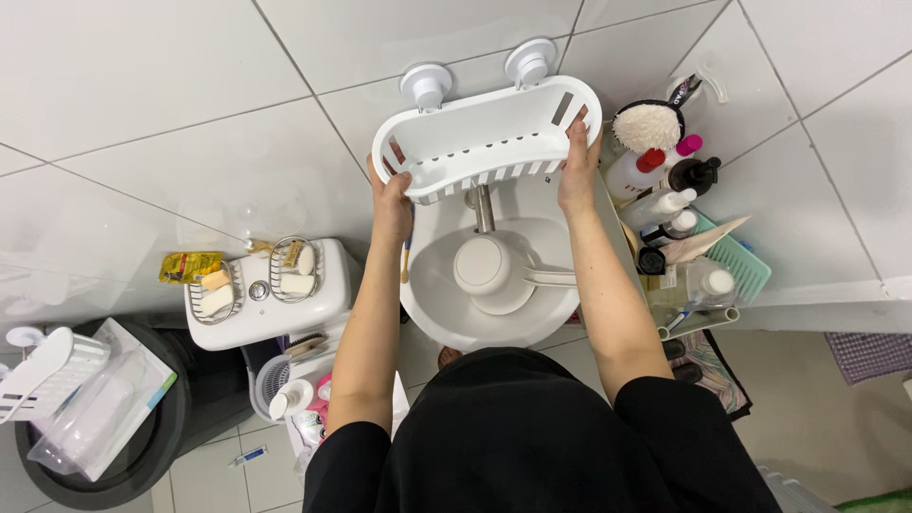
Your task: The person unpacks a white plastic wall shelf from its packaging and attempts to mount it on a tiled wall using suction cups. After an initial failed attempt, they reposition the shelf above a sink, secure the suction cups, and place a tube of toothpaste inside the shelf.
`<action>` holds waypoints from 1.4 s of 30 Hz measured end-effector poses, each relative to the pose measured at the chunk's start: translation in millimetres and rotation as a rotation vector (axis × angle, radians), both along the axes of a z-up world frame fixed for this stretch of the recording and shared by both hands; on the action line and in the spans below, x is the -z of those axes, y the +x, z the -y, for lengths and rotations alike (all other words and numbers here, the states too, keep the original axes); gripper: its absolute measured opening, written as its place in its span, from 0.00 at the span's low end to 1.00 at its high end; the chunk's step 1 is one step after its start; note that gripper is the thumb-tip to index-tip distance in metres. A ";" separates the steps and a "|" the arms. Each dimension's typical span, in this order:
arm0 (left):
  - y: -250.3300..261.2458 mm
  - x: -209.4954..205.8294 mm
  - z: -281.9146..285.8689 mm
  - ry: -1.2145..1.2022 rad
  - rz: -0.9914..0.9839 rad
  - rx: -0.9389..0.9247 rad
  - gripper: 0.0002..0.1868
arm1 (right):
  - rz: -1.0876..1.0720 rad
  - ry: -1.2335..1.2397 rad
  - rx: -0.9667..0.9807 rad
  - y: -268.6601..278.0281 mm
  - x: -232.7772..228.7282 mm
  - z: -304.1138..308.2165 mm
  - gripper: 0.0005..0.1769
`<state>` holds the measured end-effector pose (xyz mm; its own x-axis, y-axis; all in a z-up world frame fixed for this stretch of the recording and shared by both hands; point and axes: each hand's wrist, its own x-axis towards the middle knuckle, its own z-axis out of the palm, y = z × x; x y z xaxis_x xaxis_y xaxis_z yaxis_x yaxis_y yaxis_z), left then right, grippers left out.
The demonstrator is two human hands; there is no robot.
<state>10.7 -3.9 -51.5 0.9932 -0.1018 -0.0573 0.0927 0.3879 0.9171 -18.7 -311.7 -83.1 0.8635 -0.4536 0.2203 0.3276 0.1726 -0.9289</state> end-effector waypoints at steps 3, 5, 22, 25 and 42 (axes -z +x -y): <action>-0.9 0.0 -3.6 -0.028 0.017 -0.007 0.39 | 0.000 -0.007 -0.028 0.9 -1.2 -3.5 0.40; -2.3 2.1 -6.0 -0.027 0.016 -0.011 0.39 | 0.003 0.004 -0.044 -1.1 -0.8 -6.5 0.40; -1.2 -21.5 -9.9 -0.050 0.096 -0.034 0.41 | 0.095 -0.053 -0.016 -3.1 -31.9 -7.0 0.42; 4.0 -33.1 -9.3 -0.038 0.122 -0.026 0.42 | 0.061 -0.088 0.014 -1.1 -42.1 -4.9 0.43; 14.0 -51.2 -6.6 0.013 0.139 -0.051 0.51 | 0.053 -0.085 0.019 10.1 -74.8 -3.0 0.46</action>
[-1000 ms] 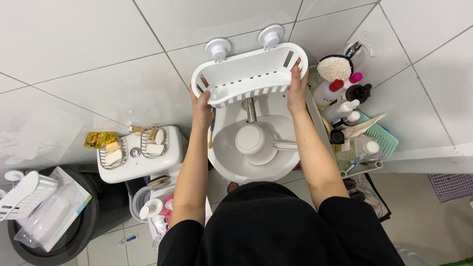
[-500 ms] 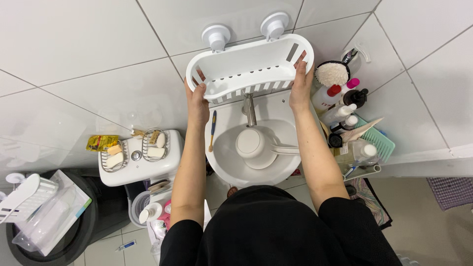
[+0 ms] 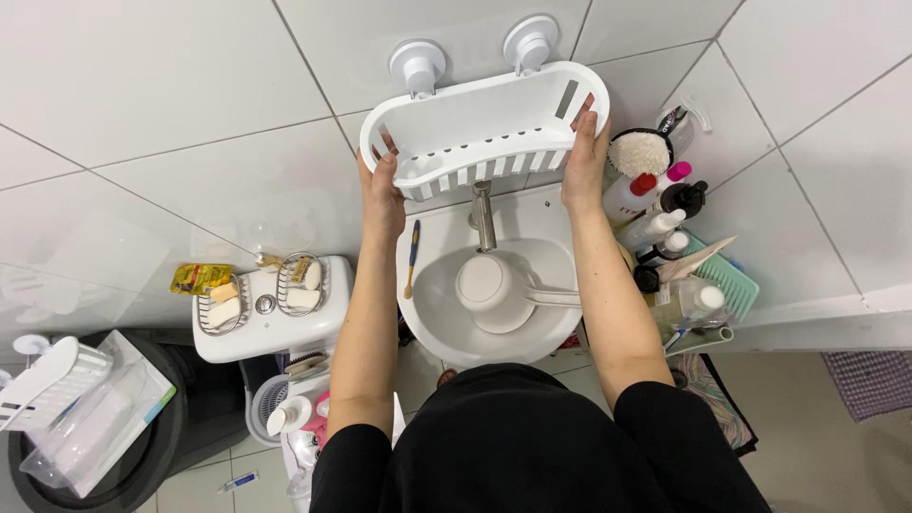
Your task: The person unpacks a white plastic wall shelf from its packaging and attempts to mount it on a tiled wall using suction cups. After an initial failed attempt, they reposition the shelf above a sink, secure the suction cups, and place a tube of toothpaste inside the shelf.
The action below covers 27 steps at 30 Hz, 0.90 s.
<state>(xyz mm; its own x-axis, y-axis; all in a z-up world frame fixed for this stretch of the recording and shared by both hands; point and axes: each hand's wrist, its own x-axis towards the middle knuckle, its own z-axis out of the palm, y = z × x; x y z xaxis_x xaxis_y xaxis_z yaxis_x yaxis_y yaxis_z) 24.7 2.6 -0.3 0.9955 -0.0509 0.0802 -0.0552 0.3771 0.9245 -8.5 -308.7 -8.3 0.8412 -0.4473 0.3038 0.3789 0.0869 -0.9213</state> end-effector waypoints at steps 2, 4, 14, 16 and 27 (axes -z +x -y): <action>2.4 1.6 0.0 0.005 -0.002 -0.004 0.51 | 0.011 0.010 -0.009 1.3 2.1 1.2 0.46; 3.9 1.3 0.6 0.007 -0.001 -0.007 0.51 | 0.016 -0.009 0.004 3.3 4.3 2.9 0.45; 5.5 -2.6 -0.4 -0.101 -0.048 0.014 0.50 | 0.012 0.010 0.001 4.2 6.0 4.5 0.42; 5.6 3.1 -3.7 -0.107 -0.076 0.020 0.47 | 0.034 0.029 -0.003 2.4 4.5 4.4 0.39; -82.2 -13.4 -35.8 -0.286 -0.107 0.125 0.40 | 0.336 -0.013 -0.216 -114.8 13.2 -23.1 0.43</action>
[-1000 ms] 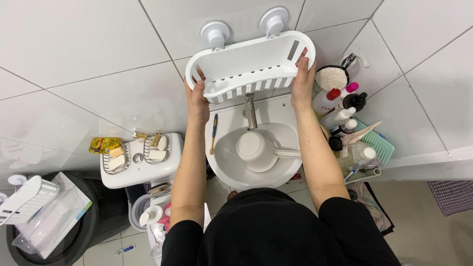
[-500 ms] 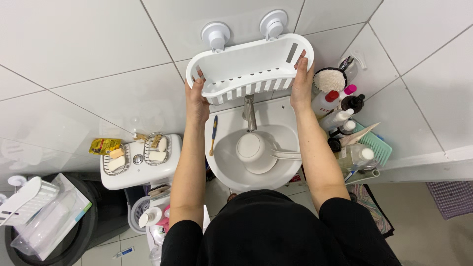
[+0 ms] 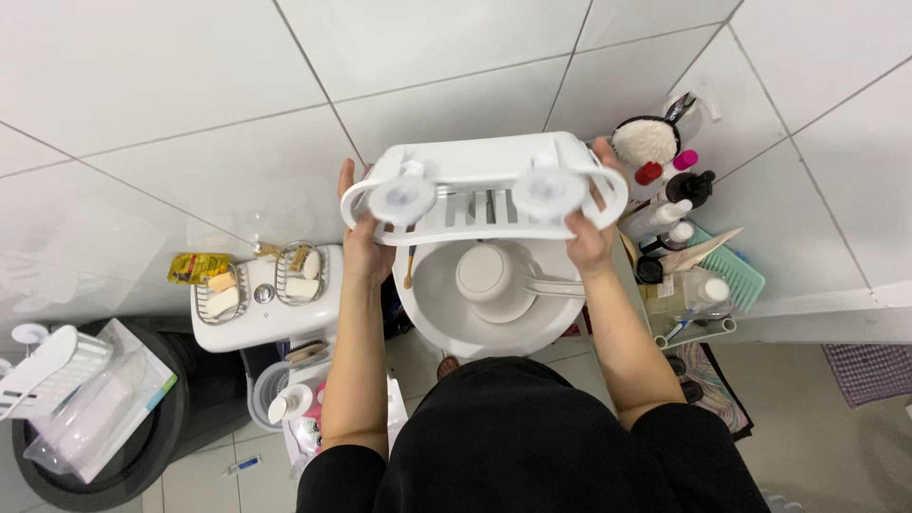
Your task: The person unpacks a white plastic wall shelf from its packaging and attempts to mount it on a tiled wall using suction cups. After an initial failed attempt, they reposition the shelf above a sink, secure the suction cups, and place a tube of toothpaste inside the shelf.
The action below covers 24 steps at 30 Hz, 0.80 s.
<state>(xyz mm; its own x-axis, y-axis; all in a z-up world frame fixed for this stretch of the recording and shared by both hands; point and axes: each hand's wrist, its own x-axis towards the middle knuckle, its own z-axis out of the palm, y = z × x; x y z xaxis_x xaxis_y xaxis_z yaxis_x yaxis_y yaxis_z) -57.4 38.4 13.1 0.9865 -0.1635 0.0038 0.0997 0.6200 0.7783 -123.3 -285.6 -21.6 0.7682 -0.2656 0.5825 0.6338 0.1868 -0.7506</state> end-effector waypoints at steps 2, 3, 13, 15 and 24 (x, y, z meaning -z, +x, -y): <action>-10.9 0.5 4.7 -0.195 -0.107 -0.047 0.33 | 0.070 -0.141 0.077 -14.7 4.9 -15.6 0.42; -16.3 4.3 9.2 -0.316 -0.128 -0.079 0.30 | 0.123 -0.202 0.104 -19.9 10.6 -29.7 0.42; -39.3 58.7 -2.8 -0.562 -0.149 -0.118 0.28 | 0.240 -0.763 0.208 -63.6 8.3 -110.3 0.53; -40.5 64.9 -21.1 -0.545 0.165 -0.017 0.29 | 0.269 -0.818 0.255 -70.2 -13.5 -121.8 0.55; -39.4 65.6 -61.6 -0.319 0.160 -0.086 0.32 | 0.297 -1.196 0.136 -102.4 -62.4 -177.9 0.40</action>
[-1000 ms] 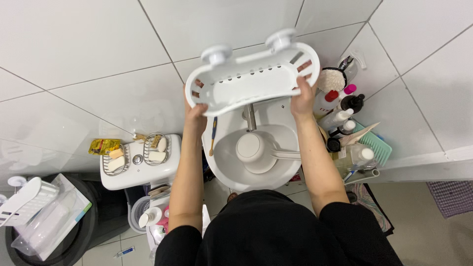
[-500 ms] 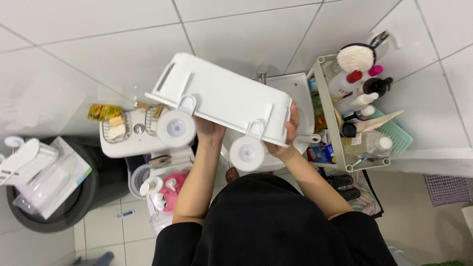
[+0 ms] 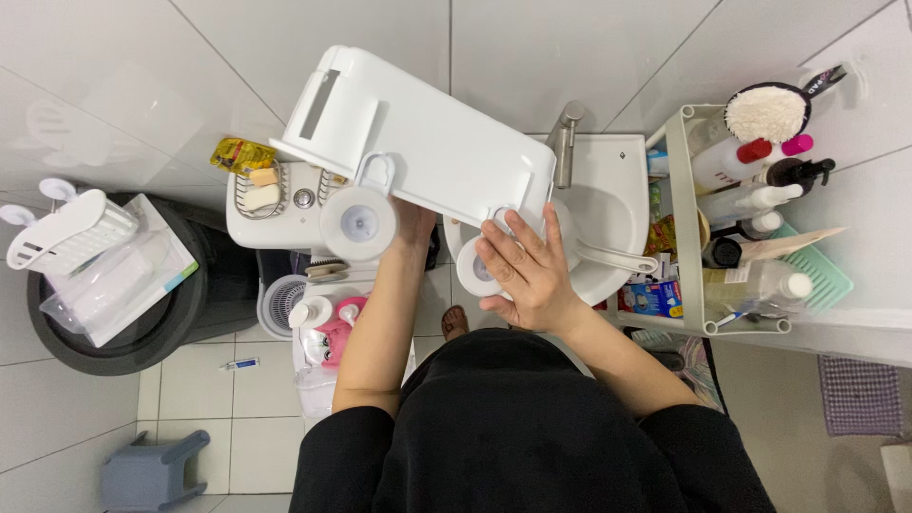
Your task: The person unpacks a white plastic wall shelf from its packaging and attempts to mount it on a tiled wall using suction cups. After an initial failed attempt, they reposition the shelf above a sink, secure the suction cups, and place a tube of toothpaste inside the shelf.
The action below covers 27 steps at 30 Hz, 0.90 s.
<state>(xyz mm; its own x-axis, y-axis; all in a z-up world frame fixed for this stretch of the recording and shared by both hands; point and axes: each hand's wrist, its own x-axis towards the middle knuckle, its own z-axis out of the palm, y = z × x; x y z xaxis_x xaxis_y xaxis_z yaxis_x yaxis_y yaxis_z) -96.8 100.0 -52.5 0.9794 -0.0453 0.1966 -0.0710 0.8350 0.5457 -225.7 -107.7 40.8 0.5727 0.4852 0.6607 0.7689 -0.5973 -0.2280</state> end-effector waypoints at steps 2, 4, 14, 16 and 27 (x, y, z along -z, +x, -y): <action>-2.8 -2.8 -6.2 0.007 -0.009 -0.017 0.31 | -0.003 -0.003 -0.011 -4.4 2.2 -10.8 0.35; -5.2 -3.3 -10.2 0.011 -0.018 -0.031 0.30 | -0.008 -0.021 -0.017 -10.0 5.5 -19.1 0.30; -9.6 -5.9 -33.1 0.013 -0.105 -0.127 0.26 | 0.030 0.018 -0.563 -36.3 -34.3 -40.3 0.30; -12.3 -5.3 -33.0 0.015 -0.105 -0.100 0.26 | 0.011 0.047 -0.528 -25.6 -47.5 -48.6 0.37; -41.9 17.7 -32.8 0.013 -0.110 -0.015 0.23 | -0.148 -0.100 -0.621 -19.3 -80.1 -110.3 0.41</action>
<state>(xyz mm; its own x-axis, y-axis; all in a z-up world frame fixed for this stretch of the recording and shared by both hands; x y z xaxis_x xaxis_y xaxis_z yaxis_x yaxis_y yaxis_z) -138.8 132.8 -70.2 0.9957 -0.0321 0.0873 -0.0225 0.8272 0.5615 -245.0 2.6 121.0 0.2468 0.8109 0.5307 0.9430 -0.0746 -0.3244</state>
